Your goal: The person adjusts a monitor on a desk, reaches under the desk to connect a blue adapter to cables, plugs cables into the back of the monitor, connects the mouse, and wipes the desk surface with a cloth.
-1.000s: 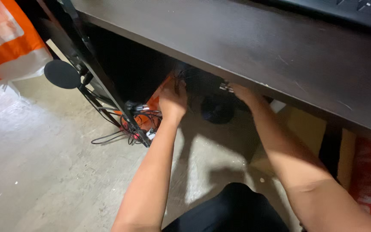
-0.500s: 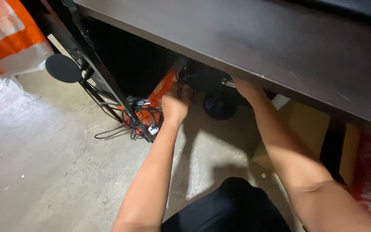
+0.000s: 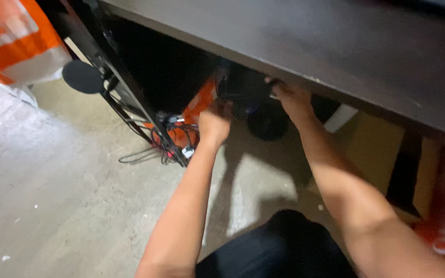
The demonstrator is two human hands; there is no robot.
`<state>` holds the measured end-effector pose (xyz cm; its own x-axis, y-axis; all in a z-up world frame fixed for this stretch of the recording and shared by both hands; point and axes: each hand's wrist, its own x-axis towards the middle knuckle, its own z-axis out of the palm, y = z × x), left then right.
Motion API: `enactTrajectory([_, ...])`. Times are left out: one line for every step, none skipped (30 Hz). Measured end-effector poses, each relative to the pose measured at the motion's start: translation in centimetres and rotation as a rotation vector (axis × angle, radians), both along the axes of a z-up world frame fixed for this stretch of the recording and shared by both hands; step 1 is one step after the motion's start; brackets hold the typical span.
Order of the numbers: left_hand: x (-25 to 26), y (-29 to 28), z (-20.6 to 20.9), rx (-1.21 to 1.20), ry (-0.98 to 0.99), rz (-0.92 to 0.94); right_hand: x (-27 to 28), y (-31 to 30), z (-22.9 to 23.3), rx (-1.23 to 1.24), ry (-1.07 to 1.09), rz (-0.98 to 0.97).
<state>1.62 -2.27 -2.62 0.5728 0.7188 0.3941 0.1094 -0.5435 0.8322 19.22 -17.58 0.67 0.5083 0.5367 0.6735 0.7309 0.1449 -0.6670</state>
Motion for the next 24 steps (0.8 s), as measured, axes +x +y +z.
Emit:
enactTrajectory([-0.1, -0.6, -0.2, 0.003, 0.042, 0.001, -0.3, -0.1, -0.1, 0.039, 0.125, 0.088])
enactTrajectory([-0.3, -1.4, -0.5, 0.164, 0.050, 0.155, -0.5, -0.3, -0.4, 0.079, 0.251, 0.174])
enactTrajectory([-0.1, -1.6, -0.2, 0.335, 0.046, 0.317, -0.4, 0.2, -0.3, 0.061, 0.305, 0.162])
enactTrajectory([0.2, -1.8, 0.0, 0.507, 0.042, 0.480, -0.3, 0.7, -0.3, 0.042, 0.359, 0.149])
enactTrajectory([0.2, -2.2, 0.0, 0.475, 0.006, 0.536, -0.4, 1.0, -0.5, 0.019, 0.422, 0.135])
enactTrajectory([0.3, -2.7, -0.2, 0.443, -0.032, 0.591, -0.3, 1.4, -0.6, 0.046, 0.309, 0.175])
enactTrajectory([0.4, -3.7, -0.8, 0.407, -0.063, 0.639, -0.4, 1.4, -0.9, 0.067, 0.203, 0.208])
enactTrajectory([0.3, -5.0, -1.7, 0.241, -0.073, 0.483, -0.7, 1.3, -1.4, 0.087, 0.097, 0.242])
enactTrajectory([0.3, -6.1, -2.4, 0.086, -0.093, 0.327, -0.8, 1.5, -1.3, 0.120, 0.176, 0.242])
enactTrajectory([0.6, -7.0, -3.1, -0.066, -0.113, 0.166, -1.0, 1.6, -1.3, 0.152, 0.254, 0.242])
enactTrajectory([1.4, -7.6, -3.8, -0.207, -0.089, 0.070, -1.2, 2.0, -1.2, 0.184, 0.334, 0.242])
enactTrajectory([2.4, -7.8, -4.5, -0.367, -0.059, -0.002, -1.3, 2.4, -1.1, 0.224, 0.372, 0.247])
enactTrajectory([3.7, -7.8, -5.5, -0.539, -0.040, -0.038, -1.5, 2.8, -1.3, 0.262, 0.413, 0.250])
enactTrajectory([5.0, -7.4, -6.5, -0.726, -0.031, -0.066, -1.7, 3.1, -1.6, 0.299, 0.453, 0.253])
enactTrajectory([6.5, -6.9, -7.6, -0.921, -0.026, -0.086, -1.8, 3.3, -2.0, 0.309, 0.475, 0.235])
enactTrajectory([7.8, -6.0, -8.8, -1.089, -0.018, -0.122, -1.9, 3.5, -2.4, 0.318, 0.497, 0.217])
enactTrajectory([9.1, -5.0, -10.0, -1.266, 0.001, -0.161, -1.8, 3.7, -2.8, 0.329, 0.516, 0.199])
enactTrajectory([10.4, -4.0, -11.2, -1.432, 0.032, -0.190, -1.5, 4.0, -3.1, 0.367, 0.522, 0.299])
enactTrajectory([11.1, -3.4, -12.6, -1.510, 0.030, -0.211, -1.4, 4.2, -3.7, 0.401, 0.530, 0.400])
enactTrajectory([11.8, -3.3, -14.0, -1.587, 0.009, -0.235, -1.1, 4.1, -4.1, 0.347, 0.561, 0.364])
enactTrajectory([12.5, -3.4, -15.2, -1.667, -0.016, -0.261, -0.9, 4.2, -4.6, 0.294, 0.590, 0.332])
enactTrajectory([12.5, -4.0, -16.5, -1.607, -0.095, -0.222, -0.6, 4.1, -5.0, 0.150, 0.638, 0.164])
enactTrajectory([12.1, -4.6, -17.7, -1.539, -0.173, -0.183, -0.5, 4.4, -5.5, 0.011, 0.679, 0.000])
enactTrajectory([11.9, -4.8, -18.5, -1.469, -0.249, -0.145, -0.4, 4.2, -6.2, -0.031, 0.343, -0.103])
